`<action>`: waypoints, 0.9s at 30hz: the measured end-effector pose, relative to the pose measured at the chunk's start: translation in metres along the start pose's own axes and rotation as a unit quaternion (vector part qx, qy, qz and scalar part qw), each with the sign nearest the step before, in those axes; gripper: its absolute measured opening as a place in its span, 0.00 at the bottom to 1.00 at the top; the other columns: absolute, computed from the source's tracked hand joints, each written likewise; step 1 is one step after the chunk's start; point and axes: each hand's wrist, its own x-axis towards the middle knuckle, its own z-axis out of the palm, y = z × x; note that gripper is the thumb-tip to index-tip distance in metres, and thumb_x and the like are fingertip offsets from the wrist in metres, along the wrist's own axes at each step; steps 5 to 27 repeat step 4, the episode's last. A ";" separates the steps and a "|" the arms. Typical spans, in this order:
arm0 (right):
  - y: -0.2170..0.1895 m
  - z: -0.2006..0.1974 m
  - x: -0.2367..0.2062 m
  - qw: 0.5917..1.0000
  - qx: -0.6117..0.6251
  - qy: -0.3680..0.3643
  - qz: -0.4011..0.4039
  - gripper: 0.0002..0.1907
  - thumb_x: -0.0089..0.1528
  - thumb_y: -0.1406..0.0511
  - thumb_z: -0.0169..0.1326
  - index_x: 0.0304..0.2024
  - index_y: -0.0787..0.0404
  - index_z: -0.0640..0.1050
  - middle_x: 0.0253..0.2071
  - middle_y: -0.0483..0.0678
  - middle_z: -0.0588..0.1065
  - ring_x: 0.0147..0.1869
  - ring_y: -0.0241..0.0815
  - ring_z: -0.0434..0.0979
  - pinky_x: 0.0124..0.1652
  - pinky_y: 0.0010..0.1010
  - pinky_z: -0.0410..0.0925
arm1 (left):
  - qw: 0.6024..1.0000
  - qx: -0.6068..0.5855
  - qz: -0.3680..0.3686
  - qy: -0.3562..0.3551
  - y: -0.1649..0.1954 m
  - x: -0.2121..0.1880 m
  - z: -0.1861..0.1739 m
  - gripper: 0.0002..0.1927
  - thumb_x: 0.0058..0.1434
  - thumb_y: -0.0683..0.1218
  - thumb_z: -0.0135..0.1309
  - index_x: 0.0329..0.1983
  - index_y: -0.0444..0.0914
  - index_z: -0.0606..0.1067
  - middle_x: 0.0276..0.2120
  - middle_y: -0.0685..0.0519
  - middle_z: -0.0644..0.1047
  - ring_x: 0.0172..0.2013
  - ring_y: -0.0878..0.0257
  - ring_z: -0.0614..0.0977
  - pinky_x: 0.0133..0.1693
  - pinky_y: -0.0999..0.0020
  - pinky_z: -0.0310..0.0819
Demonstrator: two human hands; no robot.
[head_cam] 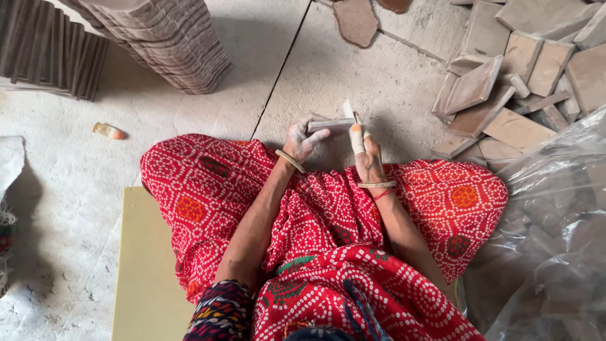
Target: The person sits cross-legged and smooths the edges of small, irregular clay tiles using a rectangular sanding block. They hold each tile with the left hand and rub its edges against the block with the right hand, then place the finished pieces into a nearby pile.
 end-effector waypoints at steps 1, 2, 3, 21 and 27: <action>-0.008 0.007 -0.001 1.000 0.013 0.005 -0.014 0.26 0.75 0.51 0.42 0.60 0.65 0.76 0.31 0.46 0.69 0.31 0.35 0.65 0.28 0.33 0.59 | 0.999 0.040 -0.024 0.012 0.005 0.001 0.000 0.12 0.64 0.42 0.62 0.50 0.36 0.79 0.42 0.52 0.84 0.41 0.62 0.85 0.46 0.67 0.82; -0.017 0.011 -0.002 0.999 0.024 0.012 -0.029 0.28 0.74 0.49 0.41 0.62 0.64 0.75 0.29 0.41 0.66 0.28 0.32 0.62 0.26 0.33 0.57 | 0.995 0.080 -0.048 0.023 0.011 0.002 0.001 0.12 0.62 0.41 0.63 0.49 0.37 0.80 0.41 0.51 0.85 0.39 0.61 0.85 0.43 0.66 0.83; -0.028 0.016 -0.003 0.998 0.036 0.018 -0.043 0.30 0.73 0.47 0.40 0.64 0.62 0.74 0.26 0.35 0.63 0.25 0.30 0.59 0.23 0.33 0.54 | 0.990 0.118 -0.072 0.033 0.018 0.004 0.003 0.13 0.60 0.41 0.64 0.48 0.37 0.81 0.40 0.50 0.85 0.37 0.61 0.85 0.41 0.66 0.84; -0.038 0.012 -0.010 0.998 0.036 0.018 -0.046 0.30 0.73 0.47 0.40 0.64 0.62 0.74 0.26 0.35 0.63 0.25 0.30 0.59 0.23 0.33 0.54 | 0.990 0.119 -0.070 0.033 0.026 -0.006 0.003 0.13 0.60 0.41 0.64 0.48 0.37 0.81 0.40 0.50 0.85 0.37 0.61 0.85 0.41 0.66 0.84; -0.038 0.012 -0.010 0.998 0.036 0.018 -0.046 0.30 0.73 0.47 0.40 0.64 0.62 0.74 0.26 0.35 0.63 0.25 0.30 0.59 0.23 0.33 0.54 | 0.990 0.119 -0.070 0.033 0.026 -0.006 0.003 0.13 0.60 0.41 0.64 0.48 0.37 0.81 0.40 0.50 0.85 0.37 0.61 0.85 0.41 0.66 0.84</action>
